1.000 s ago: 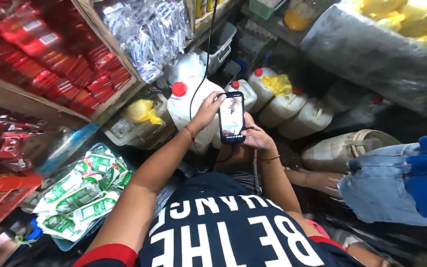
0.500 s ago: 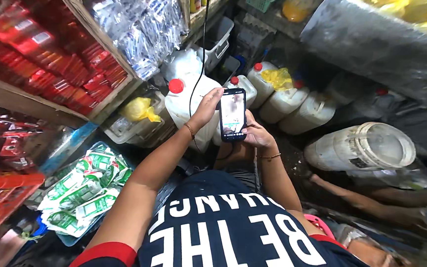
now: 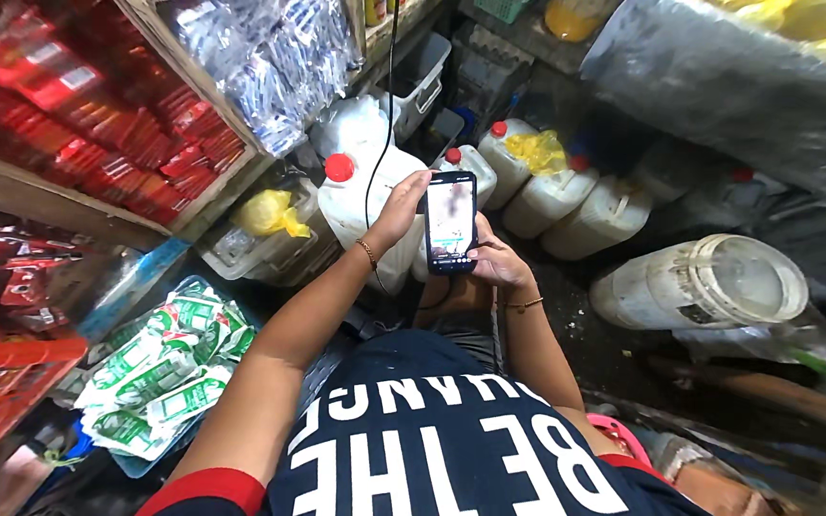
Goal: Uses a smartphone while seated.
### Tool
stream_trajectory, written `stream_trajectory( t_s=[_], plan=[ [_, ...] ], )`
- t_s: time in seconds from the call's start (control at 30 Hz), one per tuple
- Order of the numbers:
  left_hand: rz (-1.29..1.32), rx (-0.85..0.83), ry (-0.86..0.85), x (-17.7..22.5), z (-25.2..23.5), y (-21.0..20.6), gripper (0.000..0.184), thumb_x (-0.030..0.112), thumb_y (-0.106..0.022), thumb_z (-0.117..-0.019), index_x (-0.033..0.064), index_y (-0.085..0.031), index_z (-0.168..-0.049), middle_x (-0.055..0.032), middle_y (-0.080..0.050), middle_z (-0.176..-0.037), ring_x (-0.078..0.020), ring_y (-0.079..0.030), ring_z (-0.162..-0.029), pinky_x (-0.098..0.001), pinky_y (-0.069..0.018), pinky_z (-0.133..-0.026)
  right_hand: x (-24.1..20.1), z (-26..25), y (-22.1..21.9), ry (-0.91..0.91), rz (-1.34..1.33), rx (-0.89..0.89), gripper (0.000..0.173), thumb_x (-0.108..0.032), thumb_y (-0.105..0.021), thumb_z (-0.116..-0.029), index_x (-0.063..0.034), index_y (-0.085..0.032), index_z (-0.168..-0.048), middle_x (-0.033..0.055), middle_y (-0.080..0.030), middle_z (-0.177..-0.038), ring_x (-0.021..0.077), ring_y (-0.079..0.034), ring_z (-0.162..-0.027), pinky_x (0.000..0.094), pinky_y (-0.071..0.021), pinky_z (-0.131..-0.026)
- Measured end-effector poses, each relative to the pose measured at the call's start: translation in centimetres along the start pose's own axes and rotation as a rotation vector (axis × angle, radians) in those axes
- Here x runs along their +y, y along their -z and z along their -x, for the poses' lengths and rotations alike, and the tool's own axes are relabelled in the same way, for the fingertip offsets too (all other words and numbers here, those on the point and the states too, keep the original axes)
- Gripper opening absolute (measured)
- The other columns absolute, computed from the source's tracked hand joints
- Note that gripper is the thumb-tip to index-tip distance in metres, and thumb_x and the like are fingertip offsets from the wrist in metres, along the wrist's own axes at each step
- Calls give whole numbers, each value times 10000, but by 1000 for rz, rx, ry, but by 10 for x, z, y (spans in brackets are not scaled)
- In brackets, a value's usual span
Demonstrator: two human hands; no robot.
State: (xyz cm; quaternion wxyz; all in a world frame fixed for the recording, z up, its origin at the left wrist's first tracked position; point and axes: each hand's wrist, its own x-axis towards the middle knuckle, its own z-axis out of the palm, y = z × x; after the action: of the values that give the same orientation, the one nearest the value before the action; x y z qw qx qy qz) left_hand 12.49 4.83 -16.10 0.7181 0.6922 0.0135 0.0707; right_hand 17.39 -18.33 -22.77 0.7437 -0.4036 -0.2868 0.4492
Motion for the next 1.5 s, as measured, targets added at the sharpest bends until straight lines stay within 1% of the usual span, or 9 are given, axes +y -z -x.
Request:
stream_trajectory(
  t_s=[0.3,0.43,0.5,0.67,0.87,1.17,1.33,1.43,1.5],
  plan=[
    [39,5,15,1,1,0,458,272,-251,-1133,16,-581,-1323,-90,-695,-1112,-126,-679,-1003,-329,-561,-921,0,-1,-3,12,-26,-6,798,-78,-564,-891,-299,-230,-1581,18,-560,-1401,160,-613,-1200,405,-546,-988],
    [29,-2,3,1,2,0,462,272,-246,-1133,21,-580,-1328,-86,-697,-1117,-129,-679,-1007,-331,-562,-920,1,-1,-4,22,-25,-6,758,-75,-554,-891,-280,-269,-1563,20,-573,-1385,162,-620,-1188,405,-550,-980],
    [38,2,6,1,3,0,457,269,-248,-1133,21,-580,-1326,-86,-697,-1117,-129,-680,-1006,-331,-563,-922,2,-1,-4,28,-26,-22,772,-66,-536,-896,-295,-244,-1573,23,-556,-1407,168,-609,-1207,412,-541,-994],
    [36,4,14,1,4,0,461,268,-244,-1132,16,-572,-1335,-90,-693,-1127,-129,-678,-1012,-334,-561,-925,2,0,-5,20,-40,-15,775,-74,-554,-903,-284,-233,-1577,27,-561,-1402,169,-611,-1207,412,-539,-1000],
    [35,4,17,2,5,-1,472,274,-239,-1132,14,-573,-1341,-95,-693,-1145,-136,-678,-1026,-344,-562,-935,1,0,-5,20,-46,-17,788,-89,-574,-905,-316,-234,-1578,19,-570,-1401,173,-622,-1196,417,-546,-995],
    [10,8,14,1,4,-1,476,282,-238,-1132,22,-576,-1343,-96,-691,-1145,-140,-677,-1021,-345,-560,-930,0,0,-6,9,-54,2,772,-119,-600,-906,-294,-248,-1571,19,-583,-1381,170,-631,-1180,411,-554,-984],
    [12,6,18,1,3,-2,481,291,-236,-1132,27,-578,-1344,-100,-693,-1149,-151,-681,-1025,-355,-563,-930,1,0,-5,17,-80,5,762,-80,-580,-896,-299,-274,-1559,31,-586,-1372,181,-631,-1178,423,-554,-981],
    [2,2,18,0,2,-2,483,293,-234,-1133,30,-584,-1339,-95,-692,-1145,-147,-677,-1025,-354,-561,-927,1,0,-5,19,-70,-2,791,-77,-573,-900,-311,-232,-1575,35,-559,-1400,187,-617,-1199,430,-547,-991],
    [-3,1,16,0,2,-2,487,293,-231,-1132,29,-586,-1336,-97,-692,-1146,-148,-678,-1027,-356,-561,-930,1,0,-4,28,-70,-2,763,-69,-562,-898,-297,-265,-1563,31,-570,-1391,183,-620,-1195,428,-549,-987]
  ],
)
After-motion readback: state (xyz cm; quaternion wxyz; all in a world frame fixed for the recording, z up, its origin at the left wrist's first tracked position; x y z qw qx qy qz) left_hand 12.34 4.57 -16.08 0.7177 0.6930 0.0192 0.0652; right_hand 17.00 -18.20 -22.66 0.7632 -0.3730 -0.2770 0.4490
